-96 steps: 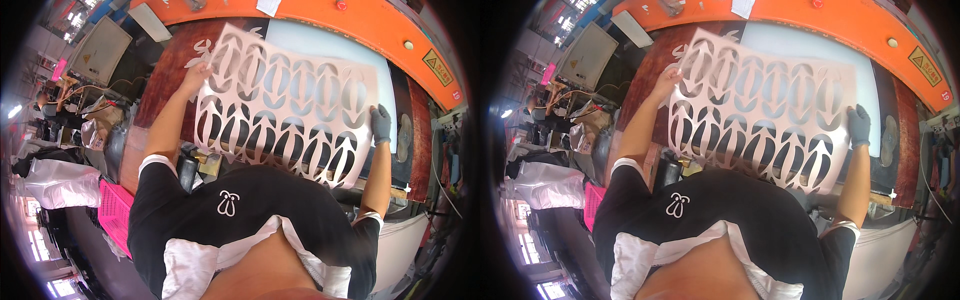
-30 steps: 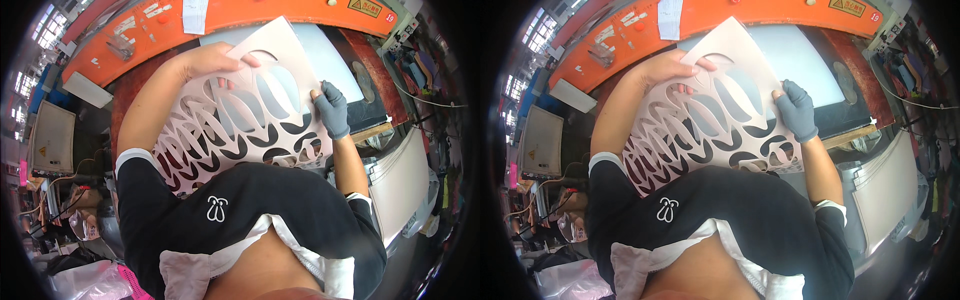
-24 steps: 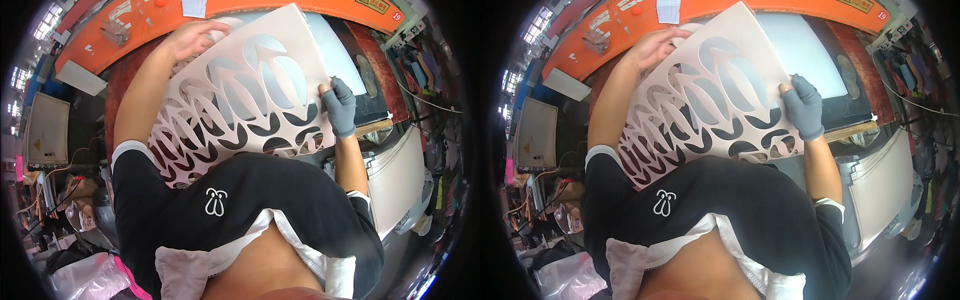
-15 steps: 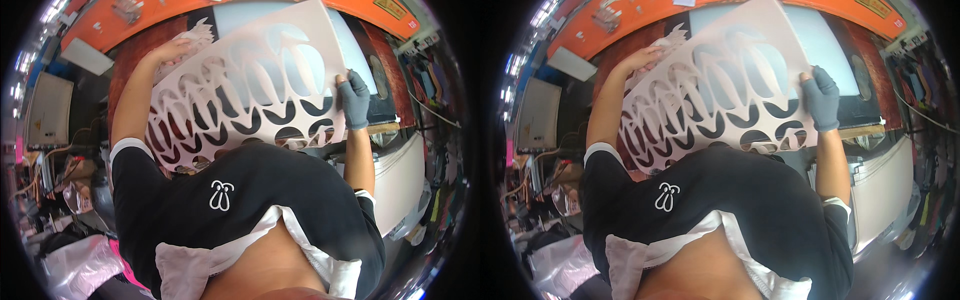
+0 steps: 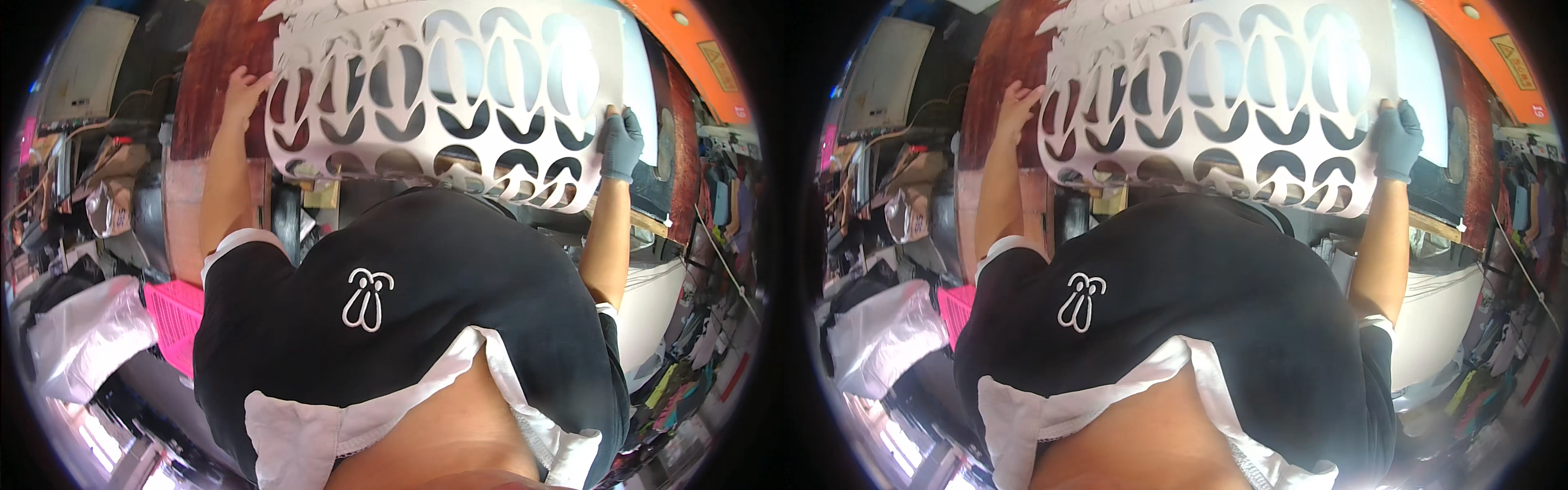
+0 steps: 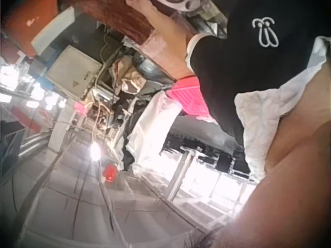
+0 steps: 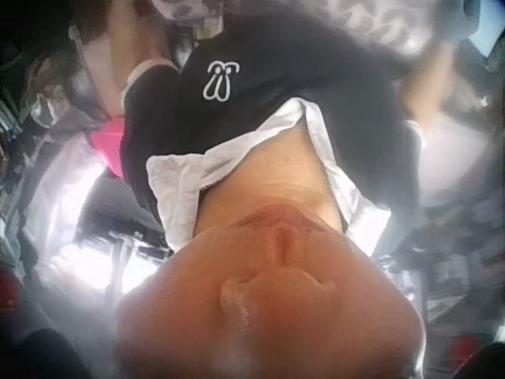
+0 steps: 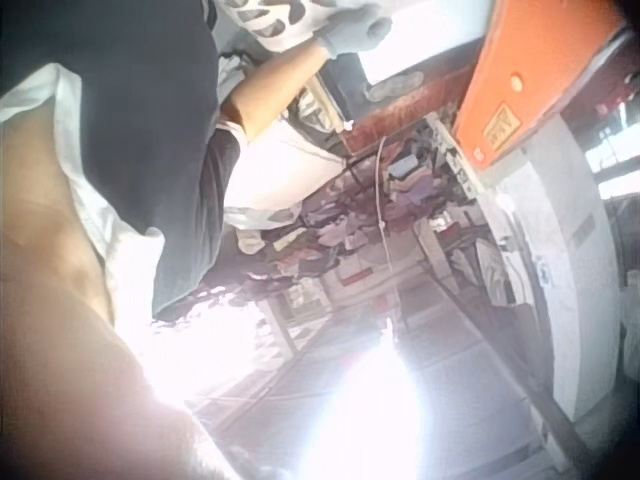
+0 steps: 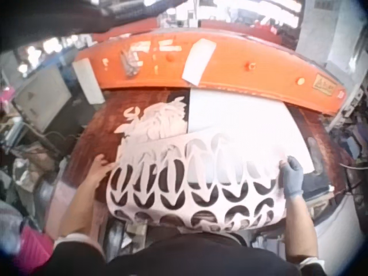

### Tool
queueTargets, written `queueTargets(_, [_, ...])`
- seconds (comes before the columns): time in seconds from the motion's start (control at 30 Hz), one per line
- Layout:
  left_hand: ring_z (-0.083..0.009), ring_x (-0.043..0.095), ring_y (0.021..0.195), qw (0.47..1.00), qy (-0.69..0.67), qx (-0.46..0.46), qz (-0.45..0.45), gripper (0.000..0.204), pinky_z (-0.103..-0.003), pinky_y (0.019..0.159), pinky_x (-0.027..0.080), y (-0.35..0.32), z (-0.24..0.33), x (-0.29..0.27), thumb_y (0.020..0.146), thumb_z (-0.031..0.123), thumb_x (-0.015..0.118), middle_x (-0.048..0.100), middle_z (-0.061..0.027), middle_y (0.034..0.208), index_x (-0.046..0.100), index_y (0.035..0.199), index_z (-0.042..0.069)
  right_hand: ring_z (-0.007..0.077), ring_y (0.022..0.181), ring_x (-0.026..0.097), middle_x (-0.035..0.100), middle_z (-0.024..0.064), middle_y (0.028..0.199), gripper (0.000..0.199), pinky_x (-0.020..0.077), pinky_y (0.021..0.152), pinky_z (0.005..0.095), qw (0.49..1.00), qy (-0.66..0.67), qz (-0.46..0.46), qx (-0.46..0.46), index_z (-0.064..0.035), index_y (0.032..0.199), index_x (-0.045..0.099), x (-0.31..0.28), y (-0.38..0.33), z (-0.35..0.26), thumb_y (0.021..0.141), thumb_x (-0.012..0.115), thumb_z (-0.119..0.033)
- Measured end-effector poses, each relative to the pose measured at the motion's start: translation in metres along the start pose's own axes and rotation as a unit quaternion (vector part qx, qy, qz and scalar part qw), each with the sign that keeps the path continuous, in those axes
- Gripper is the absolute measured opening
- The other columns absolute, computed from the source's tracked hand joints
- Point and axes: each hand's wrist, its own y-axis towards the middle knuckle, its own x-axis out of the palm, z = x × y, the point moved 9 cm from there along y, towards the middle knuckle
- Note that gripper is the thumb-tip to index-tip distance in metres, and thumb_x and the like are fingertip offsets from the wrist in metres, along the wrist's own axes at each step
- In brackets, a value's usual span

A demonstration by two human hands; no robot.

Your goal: The person operates a hydraulic die-cutting machine to cut shapes from a sheet of material. They place the material under the press, activate the machine, remove the cut sheet, and peel away the excess material to reveal the cut shapes.

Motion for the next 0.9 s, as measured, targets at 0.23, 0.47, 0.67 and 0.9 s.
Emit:
queueTargets(0.23, [-0.004, 0.037, 0.053, 0.977, -0.212, -0.021, -0.021, 0.025, -0.019, 0.048, 0.03, -0.037, 0.0, 0.032, 0.085, 0.017, 0.065, 0.043, 0.0061, 0.062, 0.056, 0.103, 0.003, 0.0046, 0.067, 0.051, 0.061, -0.0011, 0.076, 0.015, 0.04, 0.06, 0.0182, 0.998, 0.033, 0.003, -0.045, -0.0006, 0.092, 0.066, -0.015, -0.001, -0.006, 0.085, 0.062, -0.012])
queueTargets(0.47, [-0.0065, 0.033, 0.047, 0.937, -0.316, 0.15, -0.012, 0.019, -0.022, 0.043, 0.029, -0.151, 0.117, -0.012, 0.094, 0.014, 0.05, 0.034, 0.0041, 0.056, 0.055, 0.107, 0.0, 0.0086, 0.076, 0.054, 0.063, 0.0029, 0.085, 0.016, 0.0436, 0.069, 0.0228, 0.993, 0.098, 0.064, -0.033, 0.002, 0.093, 0.065, -0.098, -0.026, -0.005, 0.084, 0.06, -0.01])
queueTargets(0.67, [-0.0094, 0.04, 0.06, 0.877, -0.317, 0.351, -0.082, 0.019, -0.026, 0.057, 0.039, -0.165, 0.298, 0.015, 0.096, 0.015, 0.048, 0.041, 0.0005, 0.068, 0.051, 0.108, 0.001, 0.0091, 0.074, 0.054, 0.061, 0.0032, 0.084, 0.013, 0.0422, 0.067, 0.0214, 0.973, 0.178, 0.119, -0.09, 0.0021, 0.093, 0.062, -0.19, 0.019, -0.037, 0.085, 0.059, -0.007])
queueTargets(0.9, [-0.0191, 0.043, 0.07, 0.837, -0.236, 0.448, -0.207, 0.023, -0.035, 0.07, 0.038, -0.212, 0.465, 0.154, 0.096, 0.022, 0.046, 0.045, -0.0078, 0.081, 0.042, 0.11, 0.005, 0.0139, 0.075, 0.058, 0.063, 0.0062, 0.088, 0.02, 0.0464, 0.066, 0.0262, 0.933, 0.144, 0.282, -0.169, 0.0026, 0.096, 0.061, -0.371, 0.008, -0.086, 0.082, 0.063, -0.011])
